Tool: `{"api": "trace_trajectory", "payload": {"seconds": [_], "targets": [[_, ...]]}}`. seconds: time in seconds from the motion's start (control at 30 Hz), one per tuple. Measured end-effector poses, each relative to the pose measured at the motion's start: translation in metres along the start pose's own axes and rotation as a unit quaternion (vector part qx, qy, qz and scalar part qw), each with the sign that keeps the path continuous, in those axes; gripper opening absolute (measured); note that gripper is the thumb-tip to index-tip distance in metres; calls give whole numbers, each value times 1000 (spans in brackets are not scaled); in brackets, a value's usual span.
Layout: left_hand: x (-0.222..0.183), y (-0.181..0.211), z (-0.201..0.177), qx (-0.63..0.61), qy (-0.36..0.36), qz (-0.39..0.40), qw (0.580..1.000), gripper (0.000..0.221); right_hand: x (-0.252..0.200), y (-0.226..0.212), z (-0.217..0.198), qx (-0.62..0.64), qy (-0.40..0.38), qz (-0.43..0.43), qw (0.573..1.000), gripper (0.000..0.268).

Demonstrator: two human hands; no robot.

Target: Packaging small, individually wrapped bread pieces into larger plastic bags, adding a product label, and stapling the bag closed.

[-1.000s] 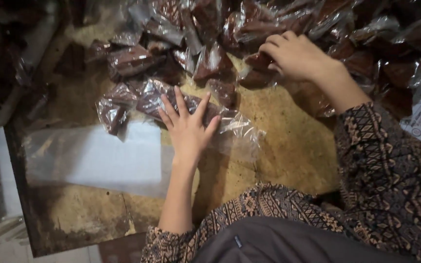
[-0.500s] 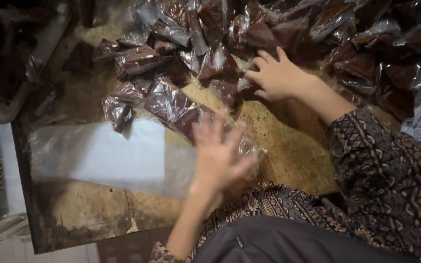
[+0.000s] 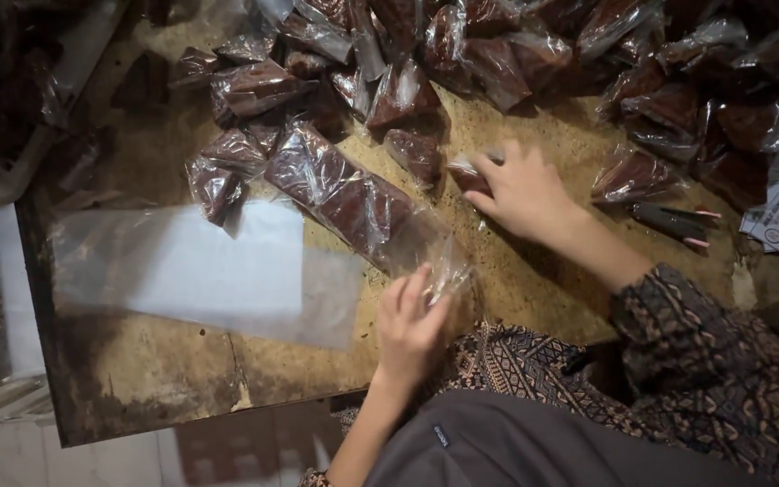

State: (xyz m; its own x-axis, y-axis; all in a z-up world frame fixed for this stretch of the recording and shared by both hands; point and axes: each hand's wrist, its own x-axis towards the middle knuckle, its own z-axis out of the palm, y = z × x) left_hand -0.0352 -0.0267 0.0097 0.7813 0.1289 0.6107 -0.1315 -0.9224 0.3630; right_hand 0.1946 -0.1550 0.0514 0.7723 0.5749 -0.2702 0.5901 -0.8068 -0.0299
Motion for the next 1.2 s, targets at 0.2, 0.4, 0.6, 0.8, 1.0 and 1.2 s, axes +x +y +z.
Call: {"api": "trace_trajectory", "payload": {"seconds": [0.2,0.4,0.6,0.8,1.0,1.2], "targets": [[4,-9,-6,-23,-16,-70,997,23,-69,-1,-6,-105,134,-28,985,54],[12,-5,-7,-15,-44,-30,998,17,-126,-27,11,-124,88,-50,987,73],[-3,-7,-2,-40,-89,-49,994,23,-71,53,34,-33,186,-30,982,53],[18,-1,-27,-72,-91,-48,992,14,-25,59,-68,178,145,114,967,36],[13,5,-22,-83,-89,-44,992,5,13,-20,-112,917,84,257,292,54],[22,8,-39,-98,-102,-42,989,9,66,-47,-103,925,148,314,156,114]]}}
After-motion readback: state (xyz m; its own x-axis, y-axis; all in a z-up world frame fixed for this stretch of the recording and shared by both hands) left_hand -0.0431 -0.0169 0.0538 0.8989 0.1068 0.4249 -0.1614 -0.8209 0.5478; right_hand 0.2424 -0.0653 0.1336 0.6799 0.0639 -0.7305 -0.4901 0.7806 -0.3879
